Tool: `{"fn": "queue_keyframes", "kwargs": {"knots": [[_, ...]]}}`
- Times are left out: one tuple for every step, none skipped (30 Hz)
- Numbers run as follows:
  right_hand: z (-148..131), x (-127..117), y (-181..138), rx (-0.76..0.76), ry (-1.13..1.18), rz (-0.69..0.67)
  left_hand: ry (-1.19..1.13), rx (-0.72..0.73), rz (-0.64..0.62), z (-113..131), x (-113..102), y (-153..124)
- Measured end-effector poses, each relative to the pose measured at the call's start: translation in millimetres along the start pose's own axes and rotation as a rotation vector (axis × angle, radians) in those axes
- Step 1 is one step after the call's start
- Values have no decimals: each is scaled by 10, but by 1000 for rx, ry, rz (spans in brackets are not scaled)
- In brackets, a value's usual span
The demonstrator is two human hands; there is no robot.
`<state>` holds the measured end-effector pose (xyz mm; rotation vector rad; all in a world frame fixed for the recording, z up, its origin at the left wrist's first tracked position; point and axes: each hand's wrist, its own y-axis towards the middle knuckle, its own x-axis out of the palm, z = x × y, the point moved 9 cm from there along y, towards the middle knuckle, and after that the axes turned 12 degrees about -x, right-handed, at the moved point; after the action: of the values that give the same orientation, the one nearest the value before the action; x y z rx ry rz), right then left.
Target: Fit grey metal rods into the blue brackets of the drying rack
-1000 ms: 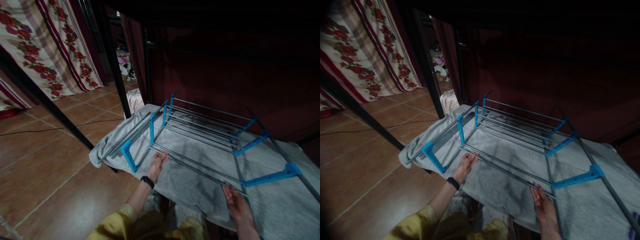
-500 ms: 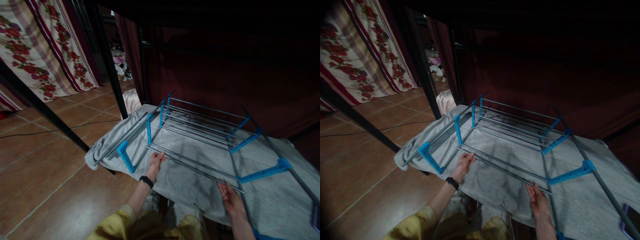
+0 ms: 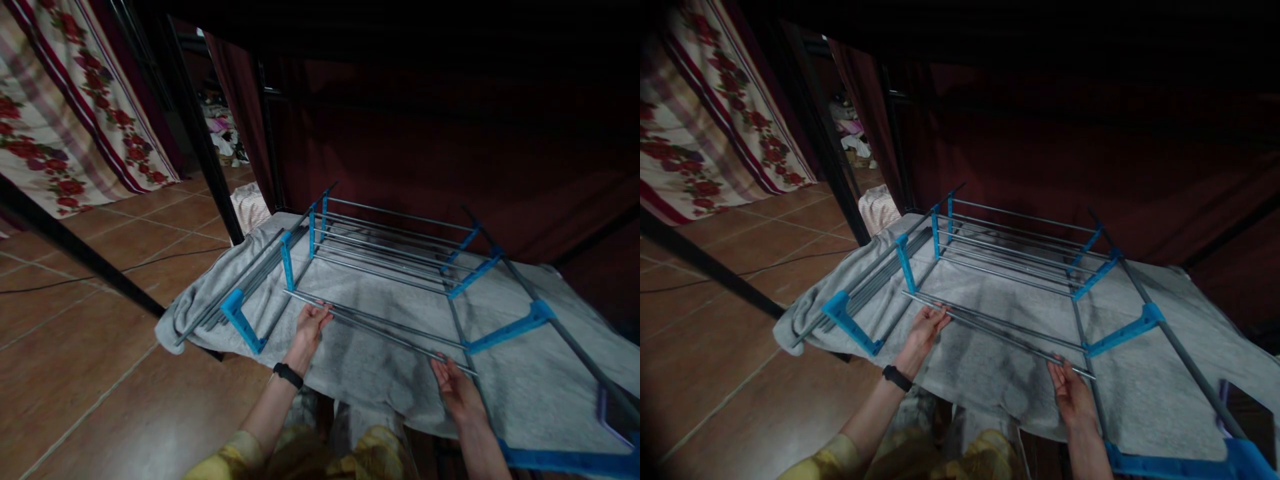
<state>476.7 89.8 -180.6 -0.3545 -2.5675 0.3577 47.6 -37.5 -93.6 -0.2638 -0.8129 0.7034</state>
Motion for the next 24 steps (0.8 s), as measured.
{"fn": "queue_keyframes", "kwargs": {"knots": [[7, -17, 0, 8, 3, 6, 11, 12, -20, 14, 54, -27], [15, -31, -2, 18, 5, 10, 22, 23, -38, 27, 105, -54], [21, -39, -6, 27, 8, 14, 33, 33, -54, 39, 154, -80], [24, -43, -12, 34, 14, 18, 45, 39, -68, 47, 200, -104], [26, -42, -20, 41, 21, 21, 56, 45, -80, 55, 241, -128], [24, -40, -31, 47, 30, 29, 67, 50, -89, 62, 278, -150], [22, -35, -43, 54, 39, 35, 77, 56, -95, 70, 312, -173], [19, -28, -57, 61, 49, 41, 88, 61, -101, 76, 345, -196], [17, -20, -73, 69, 59, 47, 98, 67, -105, 83, 377, -220], [16, -11, -88, 76, 72, 50, 107, 72, -109, 88, 412, -245], [18, -1, -103, 85, 85, 52, 116, 78, -115, 92, 451, -272], [21, 9, -118, 93, 99, 52, 124, 85, -125, 97, 498, -302], [27, 18, -131, 101, 110, 51, 133, 94, -138, 103, 554, -335], [34, 28, -144, 109, 120, 50, 144, 105, -155, 111, 618, -370], [43, 40, -158, 118, 129, 47, 156, 119, -173, 120, 688, -407], [53, 55, -173, 128, 136, 44, 171, 132, -193, 130, 762, -443], [63, 73, -190, 136, 143, 42, 185, 146, -213, 141, 838, -479], [71, 96, -210, 142, 152, 41, 198, 157, -233, 152, 912, -511], [82, 127, -236, 151, 163, 40, 210, 168, -251, 163, 981, -540], [100, 166, -268, 166, 174, 38, 220, 178, -265, 175, 1043, -566], [127, 215, -310, 187, 185, 37, 231, 187, -276, 186, 1096, -586], [160, 275, -359, 213, 196, 32, 243, 193, -285, 195, 1142, -603], [198, 349, -416, 239, 208, 20, 255, 200, -290, 202, 1179, -617], [237, 432, -477, 260, 222, 4, 269, 206, -294, 207, 1210, -630]]}}
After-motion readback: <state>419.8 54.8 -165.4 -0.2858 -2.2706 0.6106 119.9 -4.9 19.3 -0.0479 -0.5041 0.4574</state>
